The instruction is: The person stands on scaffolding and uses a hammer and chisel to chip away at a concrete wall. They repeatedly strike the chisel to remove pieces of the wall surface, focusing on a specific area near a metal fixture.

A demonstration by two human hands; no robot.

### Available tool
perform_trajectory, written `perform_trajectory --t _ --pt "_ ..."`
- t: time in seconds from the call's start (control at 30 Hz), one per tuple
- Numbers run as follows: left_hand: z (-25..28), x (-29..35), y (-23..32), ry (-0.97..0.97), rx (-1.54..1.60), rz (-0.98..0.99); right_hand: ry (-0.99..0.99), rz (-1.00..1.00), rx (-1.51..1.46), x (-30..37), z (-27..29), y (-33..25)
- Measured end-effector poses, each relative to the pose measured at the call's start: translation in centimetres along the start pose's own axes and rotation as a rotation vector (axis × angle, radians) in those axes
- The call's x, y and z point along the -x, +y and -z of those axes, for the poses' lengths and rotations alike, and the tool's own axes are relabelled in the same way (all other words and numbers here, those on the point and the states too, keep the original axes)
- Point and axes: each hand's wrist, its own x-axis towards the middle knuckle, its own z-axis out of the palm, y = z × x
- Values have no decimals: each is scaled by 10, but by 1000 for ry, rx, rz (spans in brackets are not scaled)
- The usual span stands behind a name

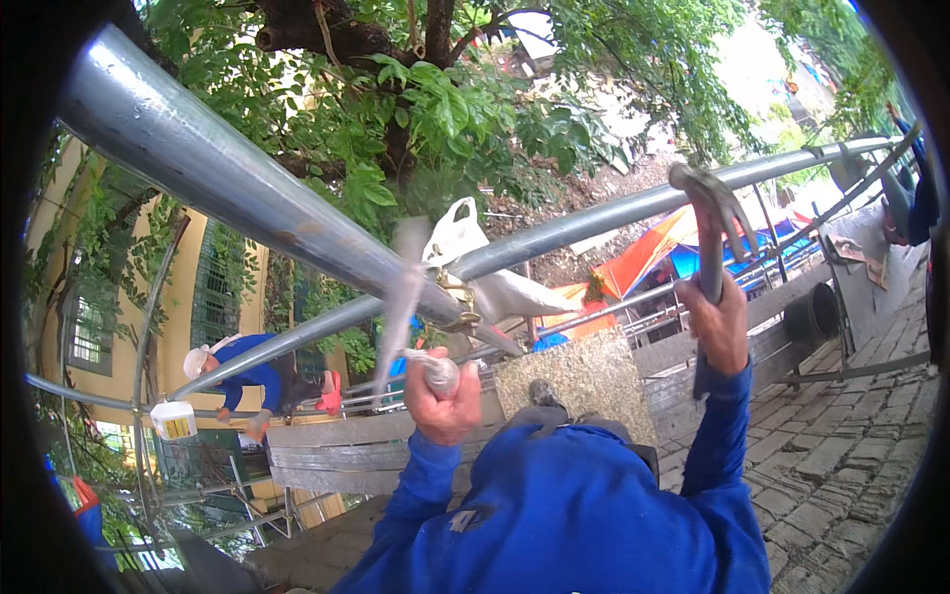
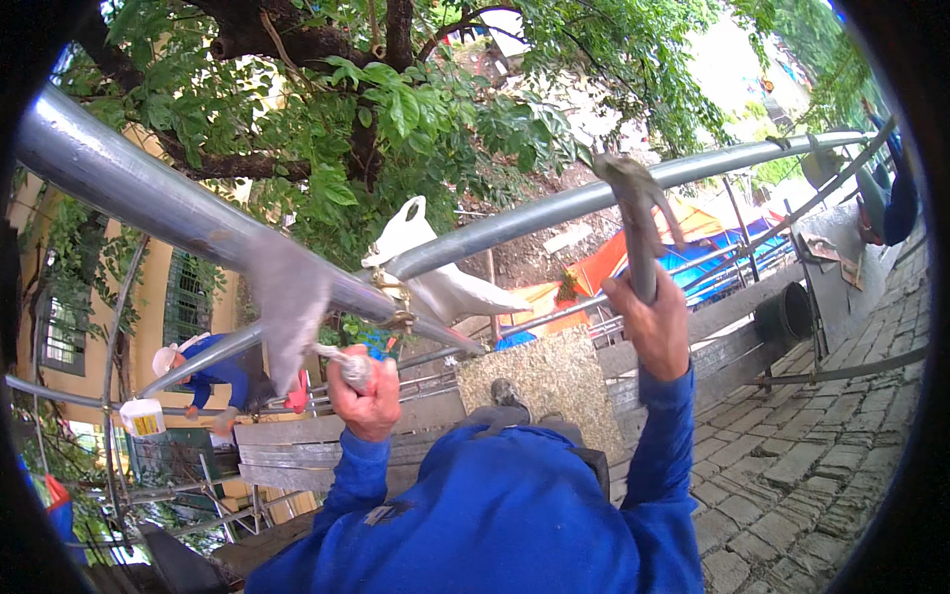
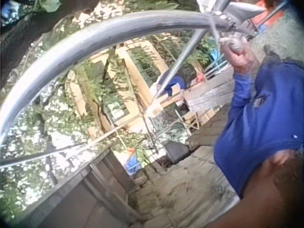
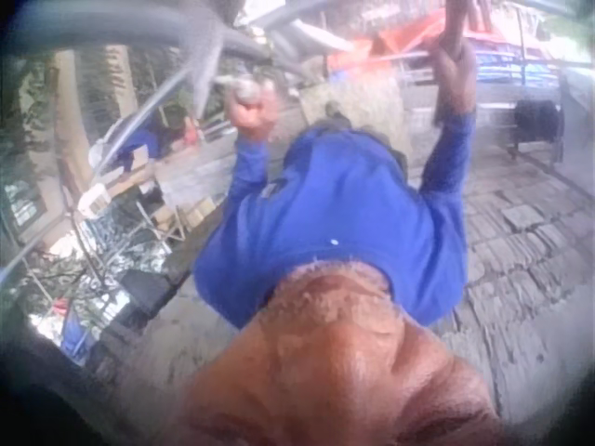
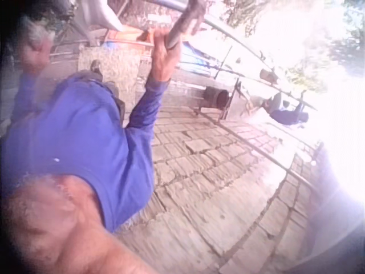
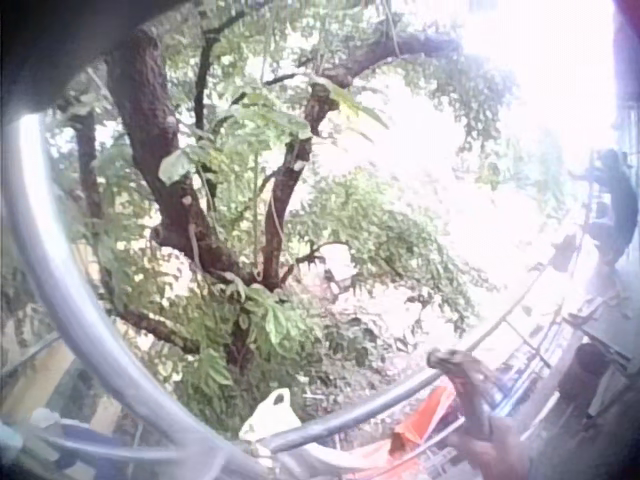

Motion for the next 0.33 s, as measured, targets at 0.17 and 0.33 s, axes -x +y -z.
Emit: perform_trajectory --t 0.17,0.33 --pt "-2 -44 -6 332 301 -71 -6 431 506 -57 -25 -41" --pt "12 -77 2 401 255 -57 -321 592 815 -121 -73 -60"
